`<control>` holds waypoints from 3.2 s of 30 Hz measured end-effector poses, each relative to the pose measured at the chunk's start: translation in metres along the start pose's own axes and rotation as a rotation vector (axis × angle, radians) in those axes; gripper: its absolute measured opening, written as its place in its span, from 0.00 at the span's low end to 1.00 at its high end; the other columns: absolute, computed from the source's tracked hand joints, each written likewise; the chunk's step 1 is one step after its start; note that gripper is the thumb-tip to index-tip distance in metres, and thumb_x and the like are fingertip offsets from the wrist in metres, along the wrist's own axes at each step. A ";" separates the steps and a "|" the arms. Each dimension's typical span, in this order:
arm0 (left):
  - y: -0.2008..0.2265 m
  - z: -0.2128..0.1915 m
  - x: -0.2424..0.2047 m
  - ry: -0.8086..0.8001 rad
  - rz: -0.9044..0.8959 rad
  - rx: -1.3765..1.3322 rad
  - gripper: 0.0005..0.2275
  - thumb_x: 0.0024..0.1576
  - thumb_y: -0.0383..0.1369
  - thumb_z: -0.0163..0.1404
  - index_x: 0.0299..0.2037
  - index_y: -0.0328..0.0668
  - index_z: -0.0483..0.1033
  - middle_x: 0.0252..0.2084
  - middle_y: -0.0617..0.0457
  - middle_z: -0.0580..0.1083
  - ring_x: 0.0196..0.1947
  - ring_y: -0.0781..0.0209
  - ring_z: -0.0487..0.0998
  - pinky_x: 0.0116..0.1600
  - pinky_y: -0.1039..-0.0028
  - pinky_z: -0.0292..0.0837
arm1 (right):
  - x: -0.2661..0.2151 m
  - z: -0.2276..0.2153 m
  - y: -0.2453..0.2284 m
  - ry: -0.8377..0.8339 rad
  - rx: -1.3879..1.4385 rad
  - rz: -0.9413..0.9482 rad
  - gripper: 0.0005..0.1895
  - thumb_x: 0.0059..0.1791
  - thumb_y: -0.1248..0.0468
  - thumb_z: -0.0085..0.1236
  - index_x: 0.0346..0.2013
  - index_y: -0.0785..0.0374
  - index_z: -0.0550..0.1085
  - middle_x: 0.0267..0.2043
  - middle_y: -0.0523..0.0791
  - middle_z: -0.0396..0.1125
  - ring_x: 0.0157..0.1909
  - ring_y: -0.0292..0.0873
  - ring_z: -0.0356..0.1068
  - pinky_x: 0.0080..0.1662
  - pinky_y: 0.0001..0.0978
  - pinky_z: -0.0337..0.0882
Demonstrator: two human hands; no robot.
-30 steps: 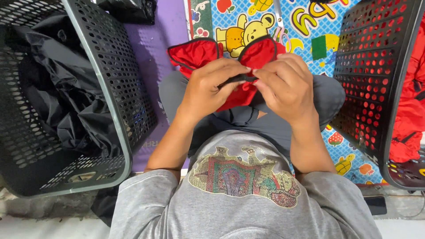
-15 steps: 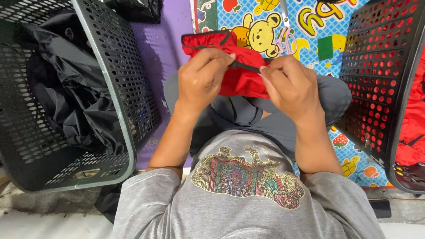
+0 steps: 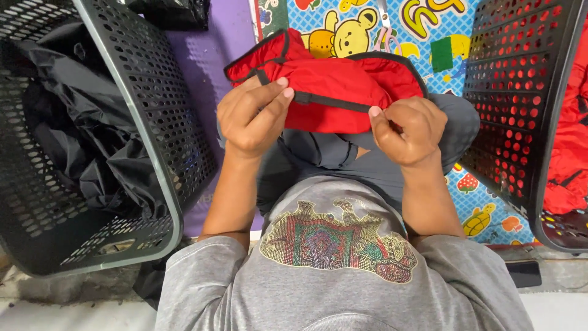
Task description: Trimming excess fabric or threads from red fabric covers using scissors while sitting on the floor.
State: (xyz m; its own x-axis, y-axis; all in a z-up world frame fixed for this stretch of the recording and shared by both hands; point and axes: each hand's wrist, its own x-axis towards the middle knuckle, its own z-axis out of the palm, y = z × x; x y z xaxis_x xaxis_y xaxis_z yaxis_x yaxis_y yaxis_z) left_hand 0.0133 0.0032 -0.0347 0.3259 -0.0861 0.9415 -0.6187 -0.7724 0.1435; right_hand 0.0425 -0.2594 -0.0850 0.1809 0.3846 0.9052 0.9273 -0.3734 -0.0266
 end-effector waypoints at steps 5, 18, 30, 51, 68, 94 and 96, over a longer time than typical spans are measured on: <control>-0.002 0.000 -0.004 0.018 0.023 -0.050 0.09 0.53 0.20 0.63 0.22 0.42 0.82 0.28 0.50 0.81 0.20 0.56 0.79 0.29 0.70 0.78 | -0.003 -0.019 -0.022 -0.159 0.175 0.477 0.16 0.43 0.84 0.69 0.34 0.70 0.70 0.27 0.49 0.67 0.24 0.47 0.60 0.31 0.38 0.65; 0.014 0.004 0.000 -0.177 -0.310 -0.248 0.06 0.60 0.23 0.56 0.31 0.39 0.83 0.31 0.51 0.80 0.23 0.51 0.80 0.28 0.67 0.78 | 0.027 -0.003 -0.004 -0.101 0.177 0.271 0.09 0.50 0.80 0.63 0.27 0.68 0.78 0.31 0.51 0.66 0.21 0.49 0.64 0.22 0.37 0.66; 0.027 -0.005 0.002 -0.615 -1.012 -0.681 0.05 0.57 0.18 0.50 0.41 0.30 0.75 0.37 0.50 0.74 0.33 0.62 0.69 0.39 0.74 0.63 | 0.063 -0.003 -0.024 -0.404 0.345 0.744 0.08 0.47 0.78 0.64 0.41 0.74 0.78 0.45 0.53 0.67 0.46 0.53 0.64 0.50 0.42 0.66; 0.036 0.022 -0.055 -0.504 -1.304 -0.931 0.04 0.58 0.19 0.52 0.42 0.31 0.75 0.47 0.47 0.75 0.44 0.61 0.74 0.53 0.74 0.69 | 0.034 0.035 -0.037 -0.270 0.508 0.897 0.06 0.49 0.79 0.57 0.38 0.72 0.71 0.39 0.51 0.66 0.39 0.49 0.65 0.45 0.38 0.68; 0.033 0.031 -0.076 -0.440 -1.448 -0.999 0.04 0.60 0.22 0.55 0.39 0.37 0.71 0.40 0.52 0.75 0.39 0.69 0.73 0.49 0.80 0.71 | 0.028 0.032 -0.015 -0.339 0.764 1.050 0.11 0.50 0.78 0.59 0.46 0.72 0.72 0.39 0.48 0.66 0.37 0.39 0.64 0.41 0.27 0.66; 0.022 0.044 -0.107 -0.484 -1.454 -0.953 0.06 0.53 0.27 0.65 0.35 0.38 0.80 0.37 0.47 0.79 0.40 0.66 0.75 0.46 0.78 0.70 | -0.017 0.052 0.006 -0.344 1.059 1.102 0.09 0.52 0.81 0.59 0.47 0.82 0.75 0.37 0.56 0.63 0.31 0.52 0.75 0.32 0.37 0.75; 0.023 0.044 -0.109 -0.459 -1.491 -1.008 0.06 0.52 0.24 0.65 0.34 0.35 0.79 0.39 0.46 0.80 0.40 0.67 0.75 0.46 0.80 0.68 | -0.021 0.052 0.008 -0.383 0.993 1.041 0.02 0.52 0.81 0.61 0.39 0.79 0.77 0.33 0.53 0.64 0.25 0.45 0.72 0.27 0.32 0.72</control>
State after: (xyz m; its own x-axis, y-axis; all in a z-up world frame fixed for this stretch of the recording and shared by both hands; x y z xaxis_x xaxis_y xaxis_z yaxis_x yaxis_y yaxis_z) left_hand -0.0050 -0.0332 -0.1469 0.9698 -0.0473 -0.2392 0.2434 0.2438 0.9388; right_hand 0.0633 -0.2268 -0.1256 0.8131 0.5653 0.1391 0.1417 0.0395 -0.9891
